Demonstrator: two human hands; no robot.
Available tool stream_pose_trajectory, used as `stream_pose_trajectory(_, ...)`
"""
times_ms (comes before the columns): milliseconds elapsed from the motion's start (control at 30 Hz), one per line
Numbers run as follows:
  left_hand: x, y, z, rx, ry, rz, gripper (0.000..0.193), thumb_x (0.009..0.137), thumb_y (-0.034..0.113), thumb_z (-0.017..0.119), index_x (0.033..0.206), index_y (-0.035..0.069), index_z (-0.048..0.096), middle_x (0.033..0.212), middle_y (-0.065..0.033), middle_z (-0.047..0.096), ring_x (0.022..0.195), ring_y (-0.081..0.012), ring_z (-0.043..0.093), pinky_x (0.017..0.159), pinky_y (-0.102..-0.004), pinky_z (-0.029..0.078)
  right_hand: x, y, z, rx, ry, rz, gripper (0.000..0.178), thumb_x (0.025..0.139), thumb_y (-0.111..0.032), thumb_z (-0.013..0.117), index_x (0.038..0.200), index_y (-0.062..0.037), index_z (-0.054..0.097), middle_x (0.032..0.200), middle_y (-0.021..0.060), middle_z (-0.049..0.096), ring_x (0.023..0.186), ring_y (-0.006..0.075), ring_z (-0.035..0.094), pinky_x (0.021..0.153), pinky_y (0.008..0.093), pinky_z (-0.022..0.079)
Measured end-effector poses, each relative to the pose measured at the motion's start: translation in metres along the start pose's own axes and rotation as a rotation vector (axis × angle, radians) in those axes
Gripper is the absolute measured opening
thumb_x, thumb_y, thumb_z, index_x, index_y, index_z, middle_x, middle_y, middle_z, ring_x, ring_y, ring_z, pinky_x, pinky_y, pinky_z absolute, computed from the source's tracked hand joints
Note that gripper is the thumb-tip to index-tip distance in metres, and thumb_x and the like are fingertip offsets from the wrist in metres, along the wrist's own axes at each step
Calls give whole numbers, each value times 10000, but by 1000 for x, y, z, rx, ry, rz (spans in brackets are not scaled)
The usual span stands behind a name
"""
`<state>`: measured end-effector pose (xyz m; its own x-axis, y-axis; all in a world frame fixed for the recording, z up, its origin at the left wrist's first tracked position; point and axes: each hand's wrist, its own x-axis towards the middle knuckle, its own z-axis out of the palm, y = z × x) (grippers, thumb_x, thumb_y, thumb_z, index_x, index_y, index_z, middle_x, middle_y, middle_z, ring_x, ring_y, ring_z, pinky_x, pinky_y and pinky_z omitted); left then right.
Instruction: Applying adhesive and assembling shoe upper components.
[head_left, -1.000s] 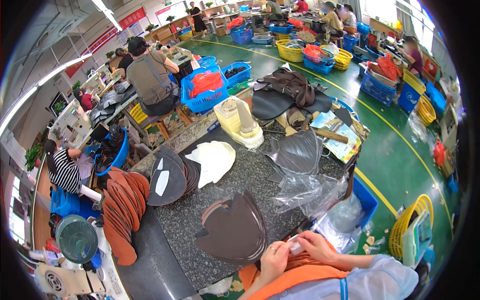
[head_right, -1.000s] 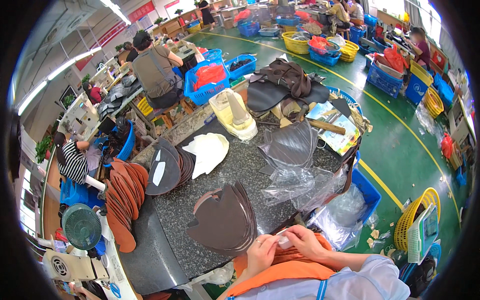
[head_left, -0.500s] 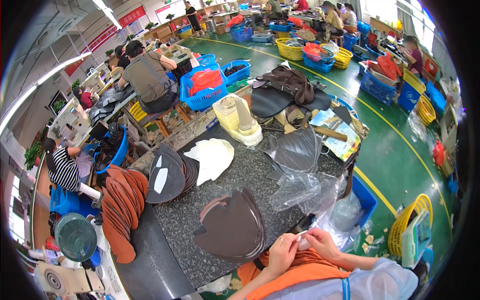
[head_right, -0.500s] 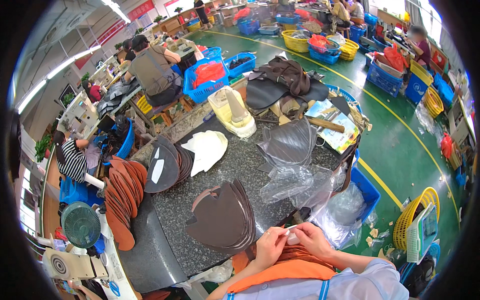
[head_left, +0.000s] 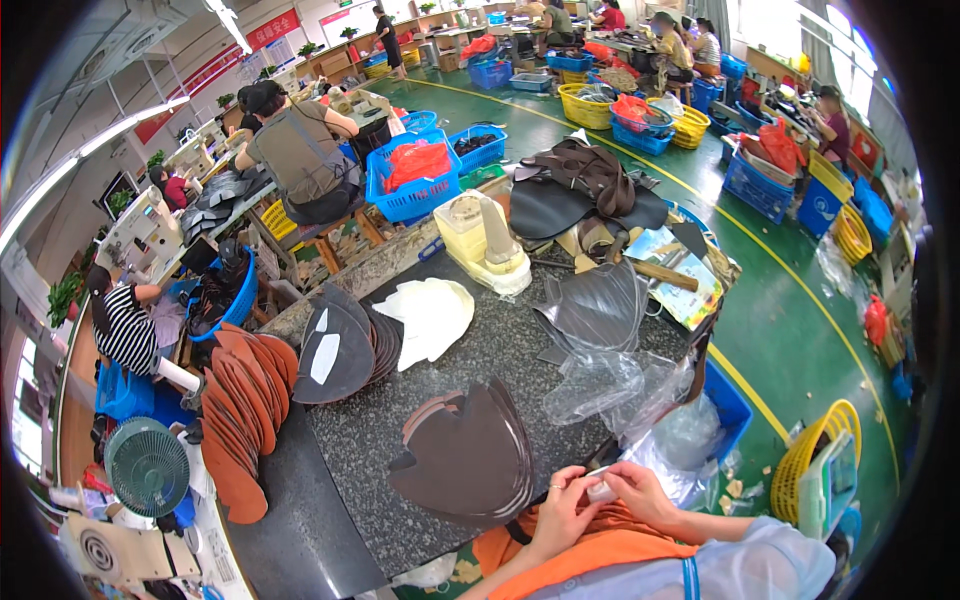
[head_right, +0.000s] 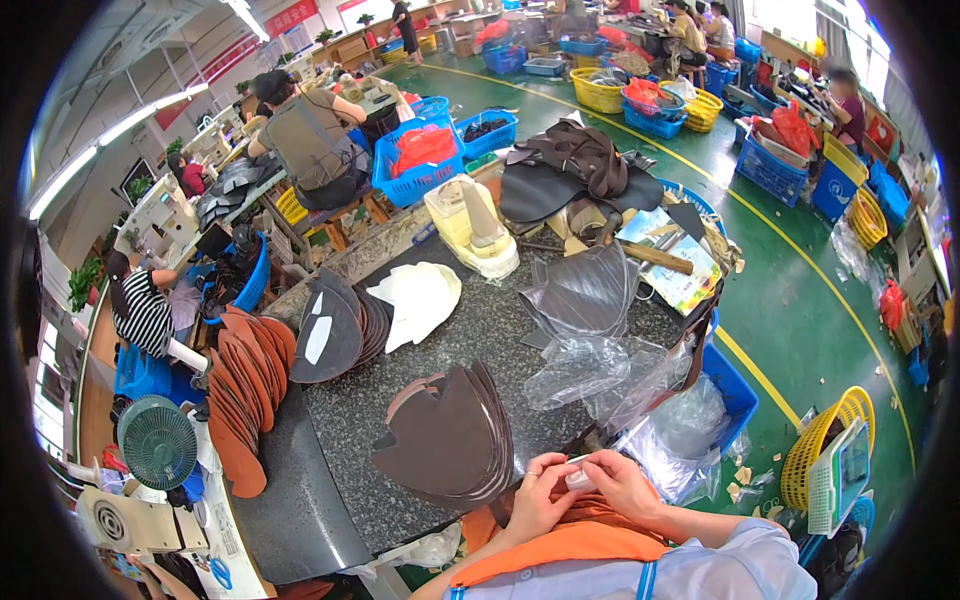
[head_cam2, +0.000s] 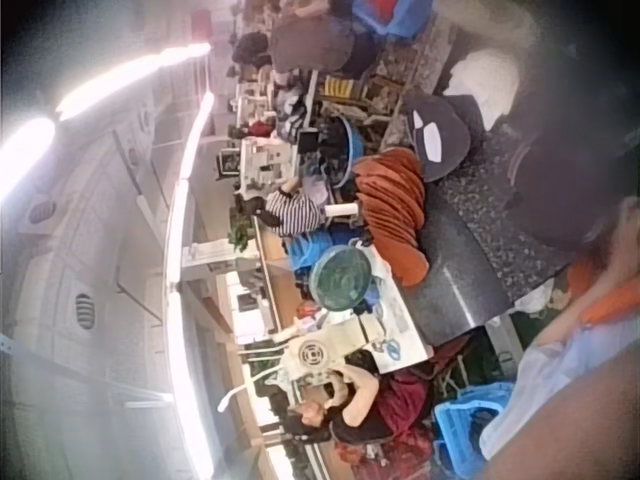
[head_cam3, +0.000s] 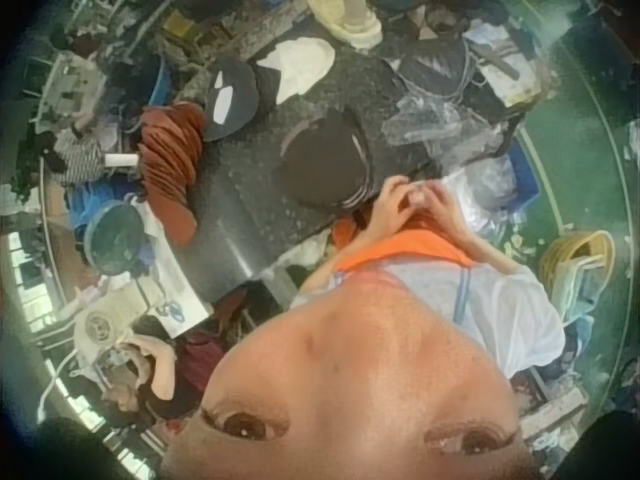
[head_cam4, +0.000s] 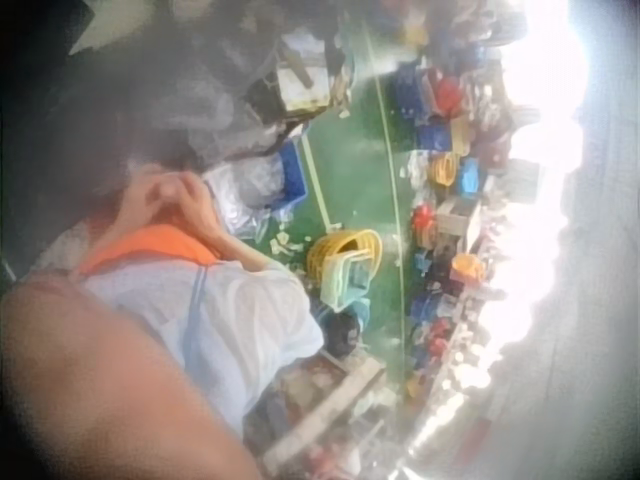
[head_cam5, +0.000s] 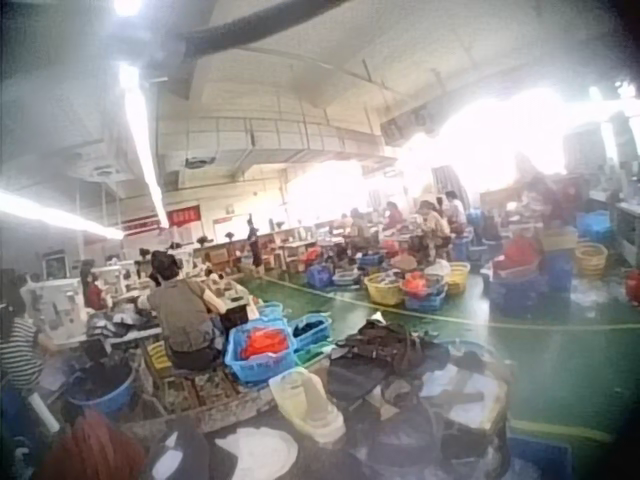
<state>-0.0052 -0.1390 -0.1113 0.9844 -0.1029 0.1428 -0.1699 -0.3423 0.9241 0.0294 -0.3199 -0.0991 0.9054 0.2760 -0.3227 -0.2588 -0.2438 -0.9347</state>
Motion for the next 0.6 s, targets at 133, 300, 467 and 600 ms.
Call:
stream_pose_trajectory(133, -2, -15, 11, -305, -23, -59, 358, 849, -46, 704, 1189, -4, 602, 1315, -142, 468, 1067, -244, 667, 897, -331, 590, 0, 2, 2, -153, 37, -123, 160, 983, -126, 598, 1069, 4, 636, 976, 72, 629, 917, 131, 621, 776, 280, 515)
stream_pose_trajectory(300, 3, -12, 16, -263, -30, -45, 316, 838, -61, 708, 1132, -6, 607, 1292, -146, 494, 1098, -241, 644, 906, -335, 581, -2, -1, 0, -28, 89, -158, 194, 957, -96, 632, 1125, -10, 589, 1027, 81, 634, 940, 137, 624, 791, 297, 525)
stream_pose_trajectory(467, 10, -16, 21, -50, 49, 135, 331, 781, 35, 776, 1080, 20, 634, 1183, -179, 589, 1054, -331, 614, 887, -396, 512, 14, 23, -10, 12, -57, -192, 413, 1016, -277, 549, 1323, -1, 542, 1200, 110, 638, 1188, 187, 561, 1015, 340, 447)
stream_pose_trajectory(600, 14, -15, 32, -227, -8, 81, 318, 786, 20, 765, 1071, 9, 624, 1177, -178, 586, 1054, -317, 611, 886, -378, 515, 1, 19, -14, 281, 10, -86, 398, 941, -258, 601, 1205, 39, 620, 1179, 122, 665, 1119, 194, 601, 989, 349, 462)
